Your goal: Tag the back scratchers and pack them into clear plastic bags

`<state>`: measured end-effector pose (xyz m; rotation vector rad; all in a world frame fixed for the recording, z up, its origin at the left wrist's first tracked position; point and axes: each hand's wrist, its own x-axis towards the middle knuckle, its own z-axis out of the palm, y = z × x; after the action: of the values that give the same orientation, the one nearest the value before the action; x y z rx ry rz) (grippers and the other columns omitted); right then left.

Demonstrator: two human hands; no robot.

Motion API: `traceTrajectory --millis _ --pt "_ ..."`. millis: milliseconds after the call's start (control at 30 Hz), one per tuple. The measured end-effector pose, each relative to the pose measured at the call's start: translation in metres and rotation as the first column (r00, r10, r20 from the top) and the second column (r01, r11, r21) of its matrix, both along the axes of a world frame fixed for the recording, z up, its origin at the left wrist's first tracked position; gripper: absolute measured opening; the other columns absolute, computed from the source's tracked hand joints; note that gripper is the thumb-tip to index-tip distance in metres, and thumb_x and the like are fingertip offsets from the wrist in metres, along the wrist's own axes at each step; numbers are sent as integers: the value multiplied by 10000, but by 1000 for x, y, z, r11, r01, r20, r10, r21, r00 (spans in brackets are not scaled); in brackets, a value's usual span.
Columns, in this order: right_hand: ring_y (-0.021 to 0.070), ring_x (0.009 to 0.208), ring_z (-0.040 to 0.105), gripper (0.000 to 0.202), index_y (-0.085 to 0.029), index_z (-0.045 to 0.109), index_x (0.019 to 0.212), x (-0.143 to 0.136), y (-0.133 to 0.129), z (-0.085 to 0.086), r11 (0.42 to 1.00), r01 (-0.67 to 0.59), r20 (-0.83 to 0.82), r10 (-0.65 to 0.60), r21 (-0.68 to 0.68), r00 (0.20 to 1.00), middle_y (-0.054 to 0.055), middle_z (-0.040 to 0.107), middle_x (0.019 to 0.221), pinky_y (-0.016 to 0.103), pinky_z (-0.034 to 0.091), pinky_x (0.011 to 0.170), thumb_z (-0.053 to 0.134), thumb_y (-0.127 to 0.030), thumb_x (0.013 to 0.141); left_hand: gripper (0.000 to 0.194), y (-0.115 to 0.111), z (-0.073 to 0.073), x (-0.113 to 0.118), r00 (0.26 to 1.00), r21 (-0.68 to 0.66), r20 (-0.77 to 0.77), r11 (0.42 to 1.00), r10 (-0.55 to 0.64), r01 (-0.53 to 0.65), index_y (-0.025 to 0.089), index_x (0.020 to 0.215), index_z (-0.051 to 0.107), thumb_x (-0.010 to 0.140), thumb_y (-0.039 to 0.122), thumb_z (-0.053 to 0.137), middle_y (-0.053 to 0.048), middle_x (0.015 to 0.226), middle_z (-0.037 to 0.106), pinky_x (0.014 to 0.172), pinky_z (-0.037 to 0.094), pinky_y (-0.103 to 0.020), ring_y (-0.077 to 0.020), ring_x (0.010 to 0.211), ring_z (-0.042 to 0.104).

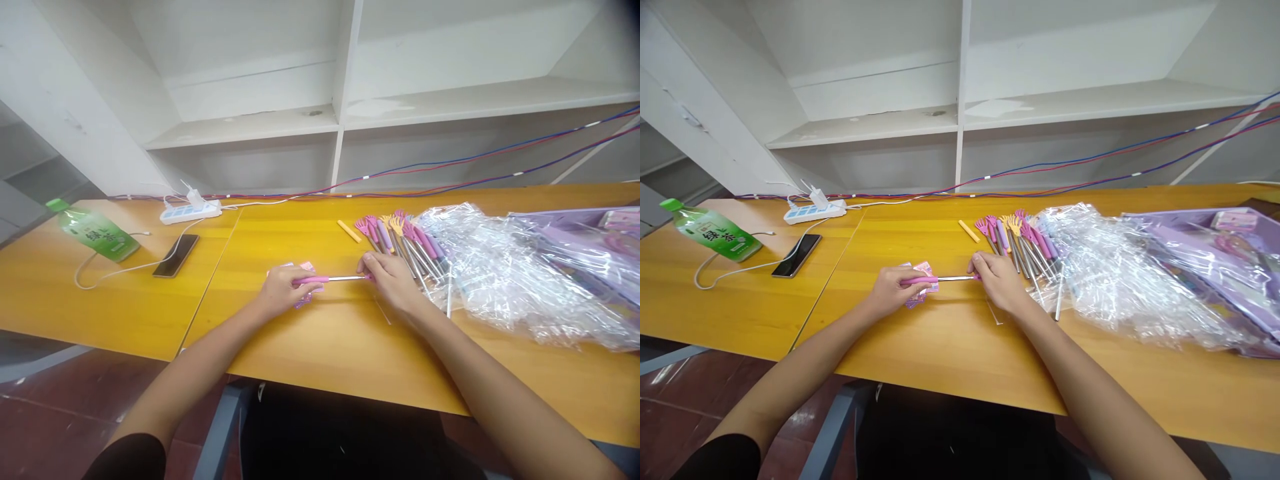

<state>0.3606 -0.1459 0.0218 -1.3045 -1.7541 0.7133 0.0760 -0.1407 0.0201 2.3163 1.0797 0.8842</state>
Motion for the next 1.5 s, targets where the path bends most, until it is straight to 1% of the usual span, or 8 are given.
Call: traceTrajectory --millis 333,667,867,967,1100,1333,1433,1500 --pt "166 678 593 514 -191 668 744 -8 -5 -2 999 -47 63 47 0 997 7 627 689 289 383 700 392 -469 1078 235 -2 -3 3 997 51 69 998 -34 31 276 1093 850 950 436 756 -12 994 848 758 517 -237 -135 806 743" --pt "158 674 567 501 -195 614 741 -12 -5 -4 996 -87 84 88 -8 993 -1 620 695 284 372 703 372 -468 1083 281 -3 -3 5 993 -146 119 989 -4 22 246 1092 852 946 462 749 -23 843 834 692 537 -238 -139 681 727" --pt "156 694 554 430 -195 577 772 -14 -7 7 981 -192 280 187 -10 942 2 612 741 270 349 672 486 -502 1060 243 3 25 -7 992 -27 -124 999 -20 17 247 1083 842 979 426 714 -31 948 822 761 489 -242 -150 813 714" --pt "164 748 592 304 -174 643 846 -16 -12 20 973 -226 498 178 37 849 40 676 859 265 365 690 642 -440 993 258 4 49 -8 909 171 -416 985 38 37 197 1032 812 1015 402 656 -62 924 785 797 468 -300 -202 864 692" --pt "192 830 679 239 -151 733 951 -27 -23 38 983 -179 749 82 49 657 102 725 990 269 403 714 540 -267 1031 280 -12 66 12 692 277 -714 950 103 145 142 1077 726 1069 290 489 -120 1002 755 811 490 -361 -257 911 695" --pt "264 903 752 310 -153 795 984 -69 -51 70 994 -91 849 -4 61 529 168 760 965 294 475 755 499 -232 1032 301 -39 62 49 590 189 -796 981 135 31 175 1181 695 1027 346 501 -140 1025 758 785 546 -350 -276 929 743" --pt "259 833 762 411 -182 800 998 -61 -66 74 998 -51 862 -14 45 507 144 776 921 289 471 691 413 -293 1082 235 -31 68 27 541 190 -823 981 176 -30 151 958 746 982 219 522 -163 878 757 723 543 -357 -282 789 749" --pt "253 791 760 423 -185 799 974 -26 -80 71 999 -10 872 -33 43 488 134 777 885 284 459 664 398 -271 1081 195 -25 75 -9 512 190 -837 980 196 -64 143 856 744 927 155 563 -169 828 756 708 542 -354 -288 761 749"
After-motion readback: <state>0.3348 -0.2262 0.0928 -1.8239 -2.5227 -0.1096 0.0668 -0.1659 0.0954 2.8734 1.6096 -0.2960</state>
